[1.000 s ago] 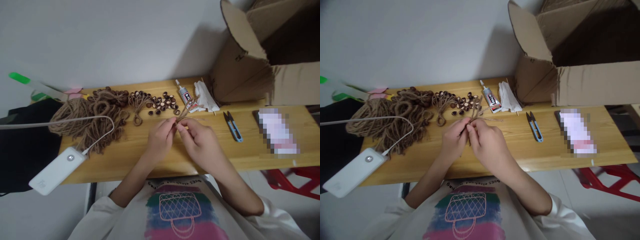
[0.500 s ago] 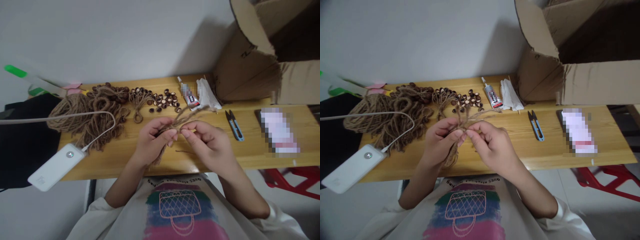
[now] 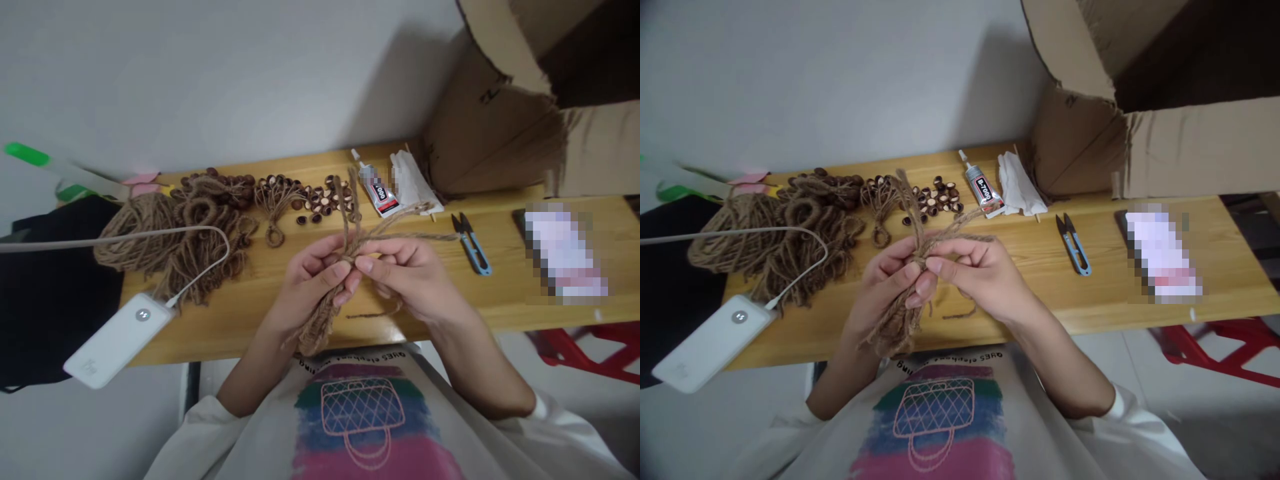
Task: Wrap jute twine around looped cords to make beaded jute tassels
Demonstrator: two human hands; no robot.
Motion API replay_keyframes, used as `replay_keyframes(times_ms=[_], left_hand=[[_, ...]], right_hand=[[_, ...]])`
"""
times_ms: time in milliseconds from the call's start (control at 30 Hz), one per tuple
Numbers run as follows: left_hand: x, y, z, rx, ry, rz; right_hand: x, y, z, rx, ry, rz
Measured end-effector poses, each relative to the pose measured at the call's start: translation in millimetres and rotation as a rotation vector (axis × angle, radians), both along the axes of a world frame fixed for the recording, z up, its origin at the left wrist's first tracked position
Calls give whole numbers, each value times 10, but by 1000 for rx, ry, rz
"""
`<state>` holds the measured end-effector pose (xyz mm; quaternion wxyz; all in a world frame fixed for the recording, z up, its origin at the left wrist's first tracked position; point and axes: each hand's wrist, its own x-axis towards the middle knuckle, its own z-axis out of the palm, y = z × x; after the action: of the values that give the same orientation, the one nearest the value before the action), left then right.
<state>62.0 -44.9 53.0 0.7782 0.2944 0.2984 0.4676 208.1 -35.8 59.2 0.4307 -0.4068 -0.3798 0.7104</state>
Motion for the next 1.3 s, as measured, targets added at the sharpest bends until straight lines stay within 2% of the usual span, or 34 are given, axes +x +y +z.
replay_keyframes(times_ms=[200,367,467,567,733,900,967,1033,1133,1300], left_hand=[[9,10,-33,-38,-5,-99],[48,48,-58,-93,-57,-146],[36,111,-88,-105,34,-167],[14,194,-149,-34,195,-101],[68,256,-277,267,521,28],[135,200,-331,543,1113,349],[134,185,-304,637,1265,327],[129,184,-266,724,1337,199],[127,202,-235,756,1319,59],[148,228,-293,567,933,-22]], right_hand=[[29,63,-75,-91,38,26],[67,107,-116,-51,40,59],[76,125,-134,-36,4,48],[68,160,-148,-6,-22,-50],[41,237,-245,71,-118,-198],[20,248,-340,93,-259,-277],[18,239,-344,100,-317,-290],[21,232,-348,116,-357,-291],[36,231,-381,126,-367,-285],[49,235,-448,80,-230,-257]])
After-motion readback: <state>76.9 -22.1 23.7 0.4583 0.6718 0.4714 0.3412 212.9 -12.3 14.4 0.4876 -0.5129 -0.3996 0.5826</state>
